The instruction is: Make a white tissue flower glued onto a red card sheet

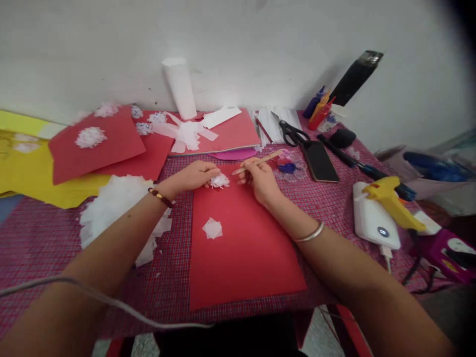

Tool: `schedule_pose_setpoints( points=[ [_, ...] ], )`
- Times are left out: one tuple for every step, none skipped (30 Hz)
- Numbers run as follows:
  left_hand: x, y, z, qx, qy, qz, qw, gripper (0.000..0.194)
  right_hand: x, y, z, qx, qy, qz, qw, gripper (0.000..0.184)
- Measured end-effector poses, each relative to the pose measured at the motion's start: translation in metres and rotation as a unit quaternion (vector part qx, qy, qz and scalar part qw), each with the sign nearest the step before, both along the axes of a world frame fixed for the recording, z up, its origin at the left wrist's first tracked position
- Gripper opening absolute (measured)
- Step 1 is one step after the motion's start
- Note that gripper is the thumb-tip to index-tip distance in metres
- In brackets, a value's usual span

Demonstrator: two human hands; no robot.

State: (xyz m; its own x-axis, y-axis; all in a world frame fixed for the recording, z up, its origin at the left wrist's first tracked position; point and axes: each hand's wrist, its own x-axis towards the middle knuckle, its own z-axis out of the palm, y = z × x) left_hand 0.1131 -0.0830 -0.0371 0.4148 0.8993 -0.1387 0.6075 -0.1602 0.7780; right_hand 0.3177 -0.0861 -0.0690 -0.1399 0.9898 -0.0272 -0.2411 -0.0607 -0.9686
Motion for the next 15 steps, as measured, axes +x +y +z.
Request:
schedule_pose_setpoints(
  points=[
    [-0.006, -0.004, 0.005, -0.008, -0.011, 0.002, 1.0, 0.028, 0.001, 0.0, 0.0, -0.015, 0.014, 0.004, 1.0, 0.017],
    [-0.013, -0.011, 0.011, -0.008, -0.022, 0.011, 1.0, 0.029, 0.001, -0.001, 0.0, -0.02, 0.021, 0.011, 1.0, 0.016],
    [-0.022, -0.019, 0.018, 0.002, -0.025, 0.027, 0.999, 0.032, 0.001, -0.003, 0.0, -0.019, 0.025, 0.019, 0.999, 0.015],
    [-0.032, -0.03, 0.025, 0.02, -0.016, 0.047, 0.999, 0.034, 0.001, -0.004, 0.0, -0.014, 0.026, 0.025, 0.999, 0.014],
    [-0.042, -0.043, 0.032, 0.044, 0.006, 0.065, 0.997, 0.035, 0.001, -0.004, 0.0, -0.008, 0.027, 0.027, 0.999, 0.013],
    [-0.052, -0.058, 0.038, 0.07, 0.039, 0.081, 0.993, 0.033, 0.001, -0.005, -0.001, -0.004, 0.026, 0.03, 0.999, 0.013],
    [-0.06, -0.073, 0.041, 0.095, 0.076, 0.09, 0.988, 0.029, 0.0, -0.005, -0.002, -0.003, 0.025, 0.031, 0.999, 0.013],
    [-0.067, -0.09, 0.043, 0.119, 0.114, 0.09, 0.982, 0.025, 0.0, -0.005, -0.003, -0.004, 0.025, 0.031, 0.999, 0.014],
    [-0.072, -0.107, 0.042, 0.147, 0.151, 0.087, 0.974, 0.022, 0.0, -0.005, -0.003, -0.007, 0.024, 0.032, 0.999, 0.015],
    [-0.076, -0.123, 0.039, 0.171, 0.187, 0.074, 0.965, 0.021, -0.001, -0.004, -0.003, -0.009, 0.023, 0.032, 0.999, 0.016],
    [-0.077, -0.137, 0.034, 0.193, 0.216, 0.059, 0.955, 0.021, -0.001, -0.004, -0.004, -0.009, 0.022, 0.032, 0.999, 0.017],
    [-0.078, -0.15, 0.028, 0.203, 0.248, 0.045, 0.946, 0.021, -0.001, -0.005, -0.003, -0.005, 0.021, 0.032, 0.999, 0.017],
    [-0.077, -0.16, 0.022, 0.216, 0.277, 0.03, 0.936, 0.021, -0.001, -0.005, -0.003, 0.0, 0.019, 0.033, 0.999, 0.018],
    [-0.075, -0.167, 0.015, 0.231, 0.301, 0.024, 0.925, 0.022, -0.002, -0.005, -0.003, 0.007, 0.016, 0.035, 0.999, 0.018],
    [-0.073, -0.172, 0.009, 0.24, 0.321, 0.023, 0.916, 0.024, -0.002, -0.006, -0.003, 0.014, 0.014, 0.036, 0.999, 0.019]
  ],
)
